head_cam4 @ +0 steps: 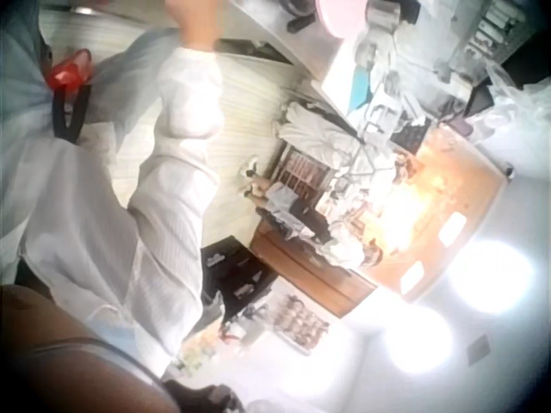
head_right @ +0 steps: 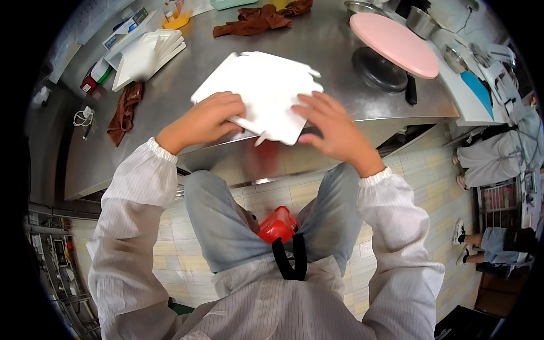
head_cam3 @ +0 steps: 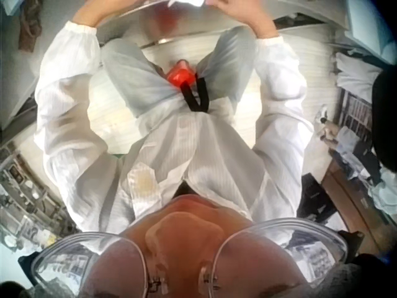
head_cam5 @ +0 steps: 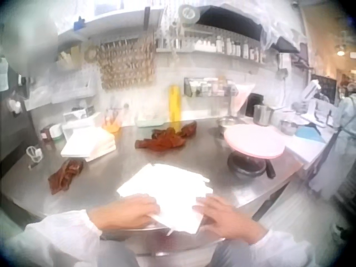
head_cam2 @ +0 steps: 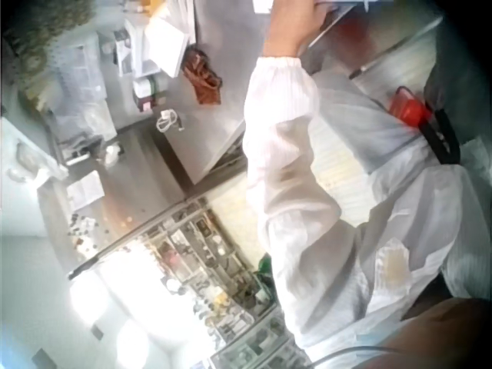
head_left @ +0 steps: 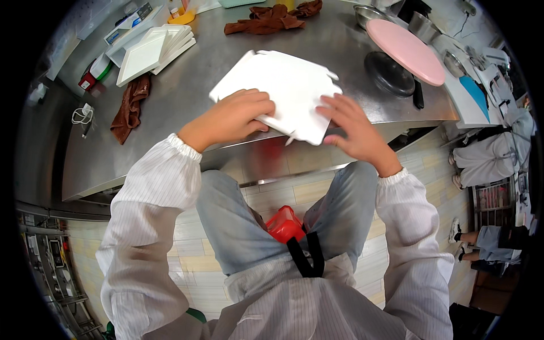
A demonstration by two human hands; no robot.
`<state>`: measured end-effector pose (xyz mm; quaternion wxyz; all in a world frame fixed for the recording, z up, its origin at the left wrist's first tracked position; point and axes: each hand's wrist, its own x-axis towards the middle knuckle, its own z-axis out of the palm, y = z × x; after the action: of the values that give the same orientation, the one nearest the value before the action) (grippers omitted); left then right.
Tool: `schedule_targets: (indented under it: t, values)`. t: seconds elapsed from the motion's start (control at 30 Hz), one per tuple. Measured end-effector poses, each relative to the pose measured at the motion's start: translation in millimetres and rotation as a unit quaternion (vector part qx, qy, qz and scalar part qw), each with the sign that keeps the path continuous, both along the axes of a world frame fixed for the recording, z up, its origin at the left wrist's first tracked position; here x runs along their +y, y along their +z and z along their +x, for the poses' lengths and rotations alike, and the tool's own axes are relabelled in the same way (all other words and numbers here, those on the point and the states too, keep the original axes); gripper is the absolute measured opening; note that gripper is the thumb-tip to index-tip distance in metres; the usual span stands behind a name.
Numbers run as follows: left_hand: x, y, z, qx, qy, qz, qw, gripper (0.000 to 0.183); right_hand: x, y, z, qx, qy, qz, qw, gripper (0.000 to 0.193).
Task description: The person assembles white styrofoam trays by folding the flat pieces into shape and snapping the edges together. They handle the trays one at a time, stacking the finished units on the metal counter.
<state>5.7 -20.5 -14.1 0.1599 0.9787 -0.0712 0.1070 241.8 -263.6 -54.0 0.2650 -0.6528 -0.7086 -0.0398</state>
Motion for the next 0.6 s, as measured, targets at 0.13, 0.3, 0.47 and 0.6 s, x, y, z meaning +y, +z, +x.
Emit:
schedule_targets:
  t: [0.13,0.3,0.47,0.6]
  values:
    - [18.0,-6.9,-22.7,-0.080,-0.001,0.095,0.992,0.013,15.0,-11.3,-23.2,-0.127,-0.020,0.055,0.990,0.053]
    - [50.6,-16.1,-67.9,-0.071,0.056,0.228,0.969,0.032,34.9,-27.1,-70.6,-0.139,-0.022,0.141,0.980,0.042]
    - [42.6,-7.8,-90.6,-0.051,0.192,0.326,0.924,0.051,47.2,-23.8,-101.4,-0.133,-0.004,0.160,0.978,0.038]
    - [-29.0,-10.5,-68.8,-0.124,0.181,0.150,0.964,0.044,56.4,-28.8,-112.8,-0.120,-0.020,0.177,0.977,0.030]
